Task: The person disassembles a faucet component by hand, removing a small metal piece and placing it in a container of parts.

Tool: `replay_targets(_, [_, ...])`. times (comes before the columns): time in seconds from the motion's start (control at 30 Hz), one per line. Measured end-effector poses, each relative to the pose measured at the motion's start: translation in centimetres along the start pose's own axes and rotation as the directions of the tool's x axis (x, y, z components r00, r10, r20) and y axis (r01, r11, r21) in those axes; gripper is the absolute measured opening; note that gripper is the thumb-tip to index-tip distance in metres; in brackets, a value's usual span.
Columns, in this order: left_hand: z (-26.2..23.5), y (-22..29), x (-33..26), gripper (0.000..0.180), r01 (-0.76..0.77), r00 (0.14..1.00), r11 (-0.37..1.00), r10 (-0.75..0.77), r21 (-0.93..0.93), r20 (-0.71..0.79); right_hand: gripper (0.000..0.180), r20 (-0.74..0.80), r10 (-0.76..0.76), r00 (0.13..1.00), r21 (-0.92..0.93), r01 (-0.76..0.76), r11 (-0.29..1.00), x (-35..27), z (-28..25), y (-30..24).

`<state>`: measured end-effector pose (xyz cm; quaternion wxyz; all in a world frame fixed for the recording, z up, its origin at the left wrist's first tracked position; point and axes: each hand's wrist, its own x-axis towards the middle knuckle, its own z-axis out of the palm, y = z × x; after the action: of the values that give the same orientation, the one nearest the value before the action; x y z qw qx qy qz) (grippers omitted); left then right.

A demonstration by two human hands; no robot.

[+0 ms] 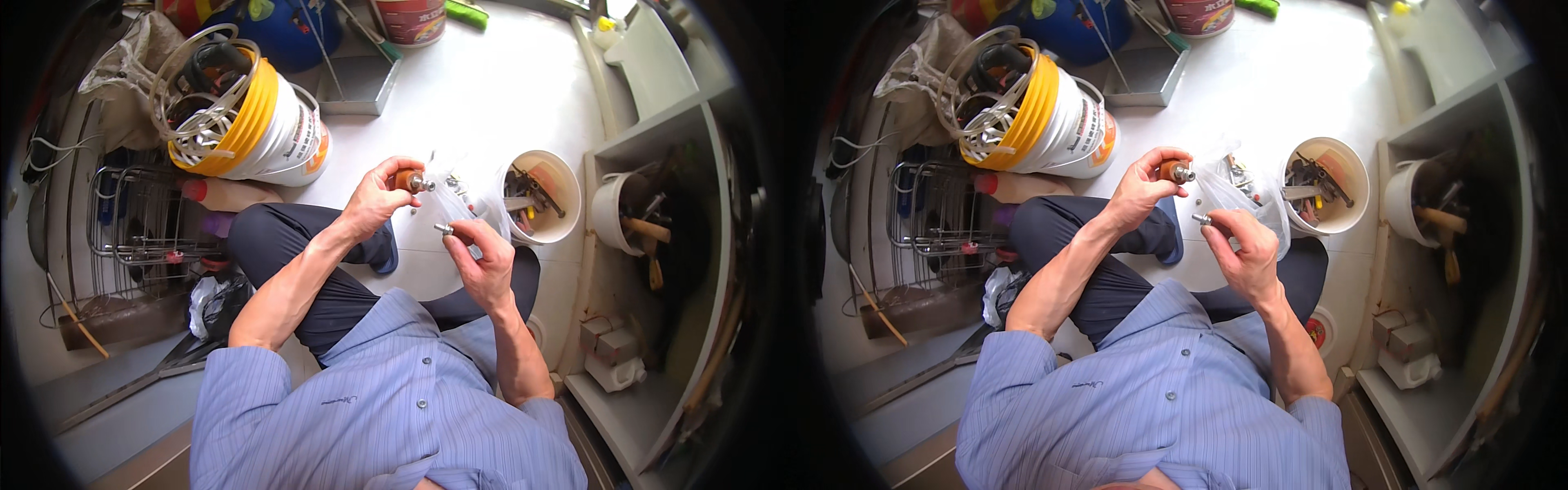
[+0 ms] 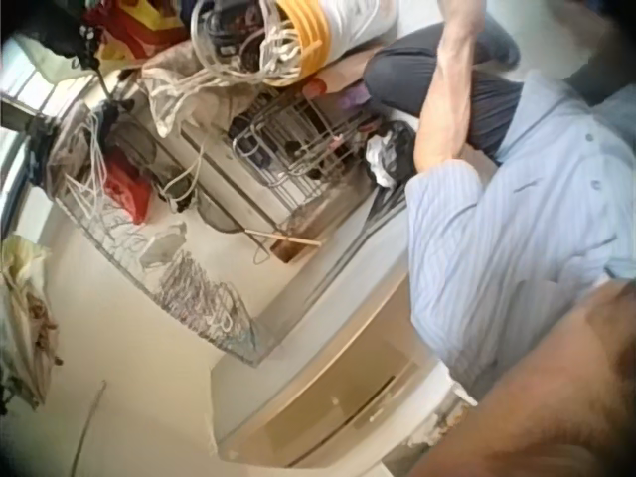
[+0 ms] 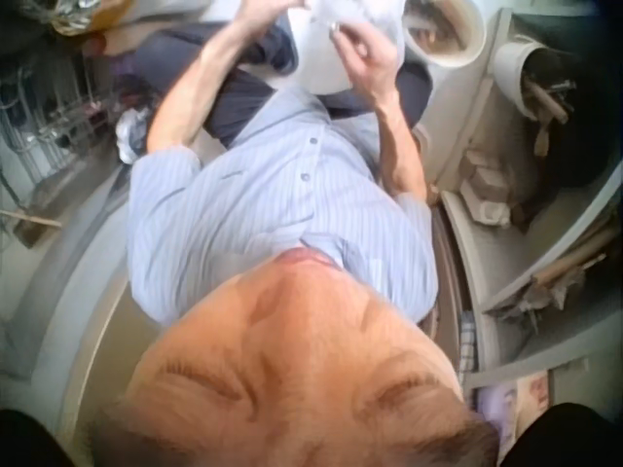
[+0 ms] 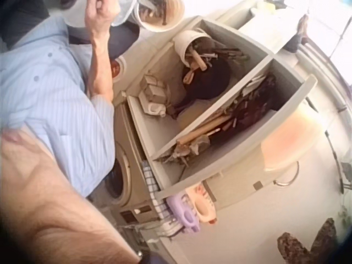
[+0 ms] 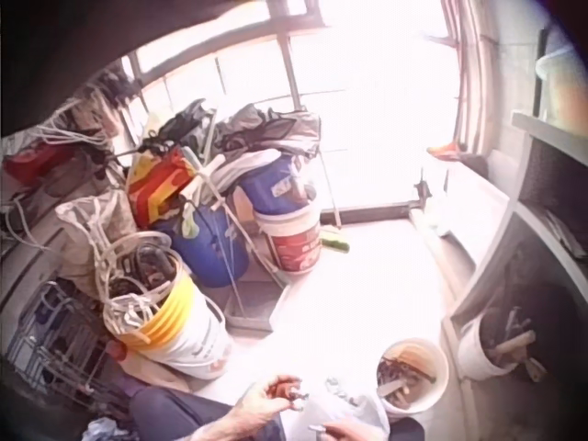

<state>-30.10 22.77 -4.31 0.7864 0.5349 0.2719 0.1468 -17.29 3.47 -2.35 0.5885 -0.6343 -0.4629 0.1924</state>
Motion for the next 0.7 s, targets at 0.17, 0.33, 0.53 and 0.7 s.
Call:
replay_targets(0.17, [2.1,-1.0,0.3,0.042,-0.013,1.000,1.000,0.013,0.009,0.023,0.015,-0.116,-0.039,0.992,-0.118,0.026,0.993,-0.1,-1.7,-0.4])
replay_targets(0.33, [4.0,-1.6,0.5,0.043,-0.047,0.999,0.998,0.048,-0.049,0.025,0.016,-0.158,-0.078,0.984,-0.198,0.046,0.979,0.6,-2.8,-0.4])
replay_targets(0.53, [4.7,-1.7,0.4,0.044,-0.068,0.997,0.997,0.069,-0.029,0.037,0.019,-0.121,-0.118,0.986,-0.240,0.086,0.967,1.1,-2.8,0.4])
replay_targets(0.7, [4.7,-1.4,0.3,0.039,-0.134,0.988,0.988,0.127,0.076,0.089,0.022,-0.086,-0.158,0.984,-0.315,0.123,0.941,1.3,-3.5,0.7])
